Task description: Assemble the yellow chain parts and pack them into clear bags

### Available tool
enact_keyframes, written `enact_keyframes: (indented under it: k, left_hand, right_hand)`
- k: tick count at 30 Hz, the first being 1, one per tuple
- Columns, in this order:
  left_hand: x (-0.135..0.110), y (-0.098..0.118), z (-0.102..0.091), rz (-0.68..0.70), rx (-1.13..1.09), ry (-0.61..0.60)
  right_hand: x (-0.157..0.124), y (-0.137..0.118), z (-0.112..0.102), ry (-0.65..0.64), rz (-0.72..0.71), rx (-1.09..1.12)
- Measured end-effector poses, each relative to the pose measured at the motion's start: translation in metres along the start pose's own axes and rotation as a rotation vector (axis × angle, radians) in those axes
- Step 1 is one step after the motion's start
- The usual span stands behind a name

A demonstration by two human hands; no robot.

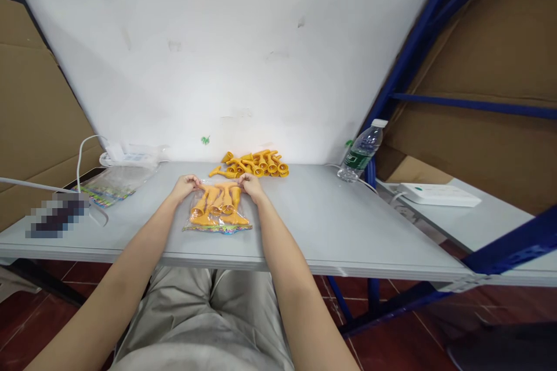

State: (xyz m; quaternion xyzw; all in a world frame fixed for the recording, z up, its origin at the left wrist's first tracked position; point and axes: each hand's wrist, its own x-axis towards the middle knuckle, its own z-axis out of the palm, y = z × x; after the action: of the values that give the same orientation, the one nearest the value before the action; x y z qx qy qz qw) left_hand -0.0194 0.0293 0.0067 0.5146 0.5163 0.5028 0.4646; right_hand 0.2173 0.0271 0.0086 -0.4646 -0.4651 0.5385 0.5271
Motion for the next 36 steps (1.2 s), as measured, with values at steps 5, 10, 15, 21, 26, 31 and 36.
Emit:
enact_keyframes:
  k: [5,10,15,21,26,31,36]
  left_hand:
    - [0.005,-0.008,-0.002,0.118,0.189,0.021]
    - [0.007,-0.012,-0.004,0.205,0.346,0.041]
    - [0.009,-0.015,-0.004,0.251,0.389,0.041]
    - [0.01,-0.016,-0.005,0.264,0.402,0.035]
    - [0.001,-0.005,-0.004,0.306,0.503,0.082]
    - [-0.005,0.004,-0.002,0.26,0.54,0.093]
    - [-0.006,0.006,0.0,0.197,0.552,0.124]
  right_hand:
    - [0.002,0.002,-0.003,-0.009,-0.058,-0.09]
    - [0.003,-0.001,-0.004,0.002,-0.03,-0.099]
    - [0.001,-0.005,-0.005,0.024,0.043,-0.076]
    - [-0.001,-0.003,-0.007,0.001,0.005,-0.069]
    - [0.001,0.001,-0.007,0.005,-0.013,-0.072]
    - [0.004,0.004,-0.006,-0.003,-0.084,-0.175]
    - [0.005,0.0,-0.006,-0.007,-0.047,-0.339]
